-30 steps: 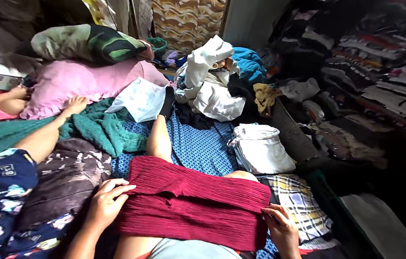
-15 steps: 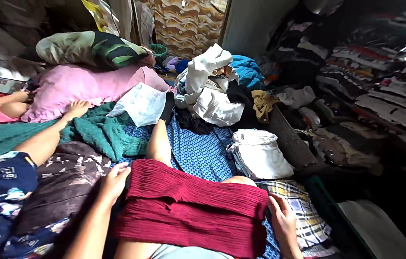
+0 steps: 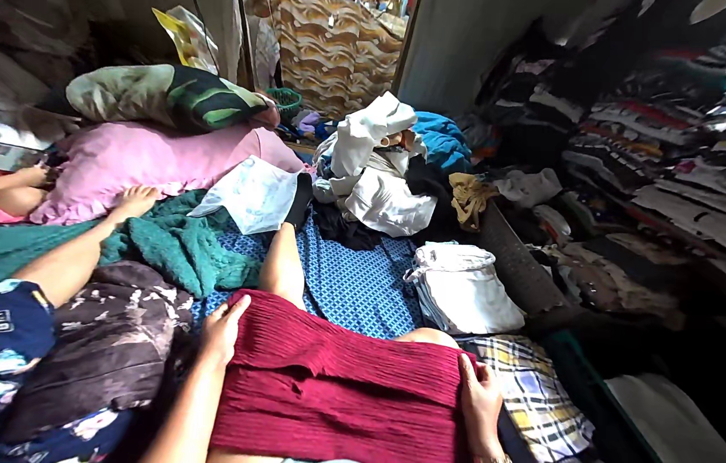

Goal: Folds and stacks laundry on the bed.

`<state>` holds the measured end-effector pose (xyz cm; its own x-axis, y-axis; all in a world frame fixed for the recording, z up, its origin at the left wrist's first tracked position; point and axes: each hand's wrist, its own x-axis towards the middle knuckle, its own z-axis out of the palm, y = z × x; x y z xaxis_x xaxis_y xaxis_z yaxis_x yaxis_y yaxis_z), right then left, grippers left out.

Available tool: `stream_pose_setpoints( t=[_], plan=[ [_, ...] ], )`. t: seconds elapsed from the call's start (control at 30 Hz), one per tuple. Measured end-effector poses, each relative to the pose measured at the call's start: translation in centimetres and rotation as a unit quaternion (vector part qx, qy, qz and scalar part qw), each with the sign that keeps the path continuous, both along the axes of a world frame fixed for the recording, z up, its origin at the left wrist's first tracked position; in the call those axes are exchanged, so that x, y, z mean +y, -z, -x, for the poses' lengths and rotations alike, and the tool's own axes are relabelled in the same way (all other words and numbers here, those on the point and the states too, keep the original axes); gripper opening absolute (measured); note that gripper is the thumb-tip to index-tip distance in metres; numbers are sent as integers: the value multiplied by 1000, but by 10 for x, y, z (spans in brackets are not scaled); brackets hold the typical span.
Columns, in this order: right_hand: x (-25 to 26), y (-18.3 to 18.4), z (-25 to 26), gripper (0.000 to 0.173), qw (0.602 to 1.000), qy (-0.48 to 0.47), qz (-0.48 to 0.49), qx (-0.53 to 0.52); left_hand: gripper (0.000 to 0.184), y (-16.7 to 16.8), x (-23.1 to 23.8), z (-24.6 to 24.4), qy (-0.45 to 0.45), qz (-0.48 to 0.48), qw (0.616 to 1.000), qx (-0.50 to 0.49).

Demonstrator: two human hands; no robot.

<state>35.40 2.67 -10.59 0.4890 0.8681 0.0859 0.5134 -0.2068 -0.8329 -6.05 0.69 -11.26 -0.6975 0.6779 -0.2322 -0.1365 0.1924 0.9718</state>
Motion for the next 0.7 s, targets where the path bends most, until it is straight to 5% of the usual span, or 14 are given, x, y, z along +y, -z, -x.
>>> stream_pose_setpoints(
  t=[0.2,0.37,0.5,0.7],
  plan=[
    [2,-2,4,28,999,35,-24,-8,32,6,0,5,-67,-21,997,17],
    [5,-2,1,31,1000,19,-19,-14,33,18,-2,14,-20,-116,993,32],
    [8,-2,-5,32,999,23,-16,-16,28,-2,-1,5,-52,-65,996,10],
    [14,2,-10,31,1000,19,0,-6,27,15,-1,7,13,-45,999,-3]
  ],
)
